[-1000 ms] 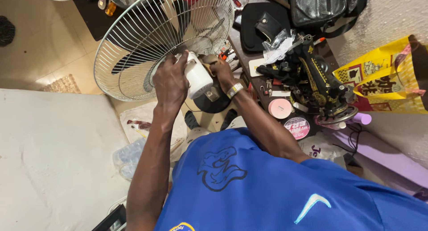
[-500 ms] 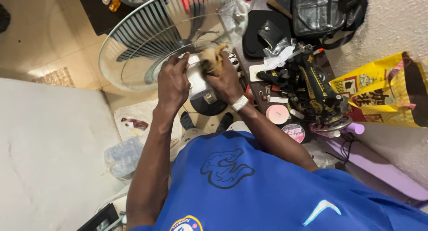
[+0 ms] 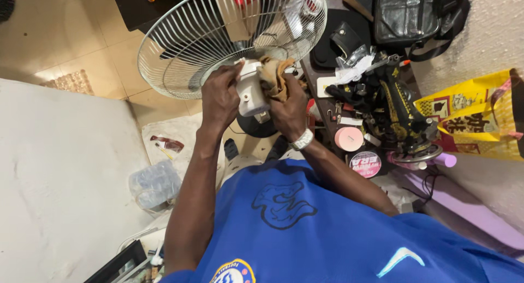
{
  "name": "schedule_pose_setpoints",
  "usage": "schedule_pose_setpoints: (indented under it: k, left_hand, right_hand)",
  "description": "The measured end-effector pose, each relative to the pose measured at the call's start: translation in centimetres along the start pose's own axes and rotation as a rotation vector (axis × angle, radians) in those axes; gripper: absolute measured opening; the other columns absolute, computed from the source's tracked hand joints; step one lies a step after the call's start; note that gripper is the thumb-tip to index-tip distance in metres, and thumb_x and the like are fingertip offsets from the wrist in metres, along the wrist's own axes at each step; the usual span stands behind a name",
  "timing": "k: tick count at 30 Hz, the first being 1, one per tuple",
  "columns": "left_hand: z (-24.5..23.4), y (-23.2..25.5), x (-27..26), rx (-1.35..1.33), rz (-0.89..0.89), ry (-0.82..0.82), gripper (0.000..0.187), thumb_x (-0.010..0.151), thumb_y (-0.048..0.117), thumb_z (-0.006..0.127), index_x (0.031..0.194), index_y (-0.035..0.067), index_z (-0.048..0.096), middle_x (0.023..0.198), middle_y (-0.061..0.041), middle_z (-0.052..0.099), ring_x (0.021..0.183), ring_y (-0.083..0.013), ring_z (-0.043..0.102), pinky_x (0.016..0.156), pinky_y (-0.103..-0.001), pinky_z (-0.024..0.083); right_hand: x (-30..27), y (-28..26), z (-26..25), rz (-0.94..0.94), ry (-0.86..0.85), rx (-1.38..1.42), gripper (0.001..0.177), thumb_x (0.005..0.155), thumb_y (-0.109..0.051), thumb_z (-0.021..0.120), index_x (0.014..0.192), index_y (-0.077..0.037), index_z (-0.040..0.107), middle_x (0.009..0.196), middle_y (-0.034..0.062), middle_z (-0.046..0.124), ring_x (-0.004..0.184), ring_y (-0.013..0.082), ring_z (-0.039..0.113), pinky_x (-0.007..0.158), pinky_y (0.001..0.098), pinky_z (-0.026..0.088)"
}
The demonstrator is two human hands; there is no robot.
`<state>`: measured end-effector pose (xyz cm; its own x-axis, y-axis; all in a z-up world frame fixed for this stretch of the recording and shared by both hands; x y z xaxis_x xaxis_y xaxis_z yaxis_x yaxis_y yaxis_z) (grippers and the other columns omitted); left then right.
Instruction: The person wipes the blades and cage of a standing fan with a cloth. They dip the cloth into a bucket of soapy water and wring it out before continuing to wipe the fan's motor housing and cage.
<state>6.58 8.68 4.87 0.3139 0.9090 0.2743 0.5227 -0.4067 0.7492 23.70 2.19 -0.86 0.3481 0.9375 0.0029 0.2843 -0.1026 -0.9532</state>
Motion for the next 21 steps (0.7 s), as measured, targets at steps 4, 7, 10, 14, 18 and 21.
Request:
schedule_pose_setpoints:
  k: [4, 7, 10, 14, 18, 21]
  left_hand:
    - [0.2, -2.2, 0.5, -0.171, -0.122, -0.099, 0.033, 0.093, 0.006, 0.057, 0.121, 0.002, 0.074, 0.106, -0.021, 0.074, 0.092, -0.0319, 0.074, 0.083, -0.038, 0.058]
    - [0.3, -3.1, 1.0, -0.23, -0.126, -0.124, 0.028, 0.097, 0.01, 0.061, 0.121, 0.004, 0.074, 0.11, -0.019, 0.075, 0.094, -0.0277, 0.077, 0.084, -0.034, 0.06]
    - [0.9, -4.4, 0.3, -0.279, -0.165, -0.181, 0.036, 0.094, 0.006, 0.054, 0.125, 0.006, 0.072, 0.109, -0.018, 0.077, 0.095, -0.0252, 0.078, 0.086, -0.032, 0.059]
    - [1.3, -5.1, -0.6, -0.495, -0.122, -0.243, 0.045, 0.097, -0.001, 0.044, 0.136, 0.004, 0.065, 0.123, -0.019, 0.075, 0.111, -0.0259, 0.074, 0.1, -0.033, 0.055]
    - [1.6, -5.5, -1.6, -0.456, -0.13, -0.309, 0.044, 0.101, -0.002, 0.044, 0.14, 0.008, 0.062, 0.132, -0.017, 0.071, 0.12, -0.0247, 0.071, 0.105, -0.032, 0.054]
    - [1.4, -5.1, -1.9, -0.522, -0.083, -0.276, 0.044, 0.102, -0.001, 0.046, 0.143, 0.008, 0.059, 0.139, -0.019, 0.067, 0.126, -0.0261, 0.067, 0.107, -0.035, 0.051]
  right_hand:
    - [-1.5, -5.0, -0.6, -0.111, -0.028, -0.082, 0.034, 0.09, -0.02, 0.077, 0.115, 0.0, 0.066, 0.098, 0.014, 0.077, 0.089, 0.0208, 0.078, 0.076, 0.0368, 0.062]
    - [-3.6, -7.8, 1.7, -0.277, -0.082, -0.119, 0.041, 0.089, -0.016, 0.082, 0.12, 0.001, 0.062, 0.111, 0.0161, 0.071, 0.097, 0.0278, 0.076, 0.08, 0.0419, 0.062]
    - [-3.8, -7.6, 4.9, -0.382, 0.003, -0.466, 0.053, 0.075, -0.016, 0.086, 0.117, 0.001, 0.06, 0.138, 0.0285, 0.052, 0.102, 0.0415, 0.067, 0.078, 0.0456, 0.061]
    - [-3.7, -6.4, 6.1, -0.59, 0.125, -0.687, 0.069, 0.066, -0.014, 0.086, 0.123, 0.002, 0.052, 0.134, 0.0217, 0.046, 0.118, 0.0463, 0.06, 0.104, 0.0626, 0.046]
    - [-3.6, -5.4, 5.3, -0.685, 0.144, -0.592, 0.064, 0.071, -0.014, 0.089, 0.123, -0.001, 0.052, 0.125, 0.0209, 0.055, 0.113, 0.0431, 0.059, 0.097, 0.0528, 0.051]
    - [-2.7, -5.8, 4.9, -0.722, 0.172, -0.568, 0.06, 0.074, -0.015, 0.092, 0.118, -0.002, 0.053, 0.113, 0.0203, 0.061, 0.102, 0.0412, 0.062, 0.087, 0.0508, 0.053]
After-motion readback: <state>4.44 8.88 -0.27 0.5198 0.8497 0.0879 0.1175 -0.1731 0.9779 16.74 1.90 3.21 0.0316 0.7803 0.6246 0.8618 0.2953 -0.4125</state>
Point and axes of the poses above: each hand's wrist, its own x-axis towards the middle knuckle, its own z-axis out of the palm, y = z × x, the point moved 10 cm from there along x, towards the middle knuckle
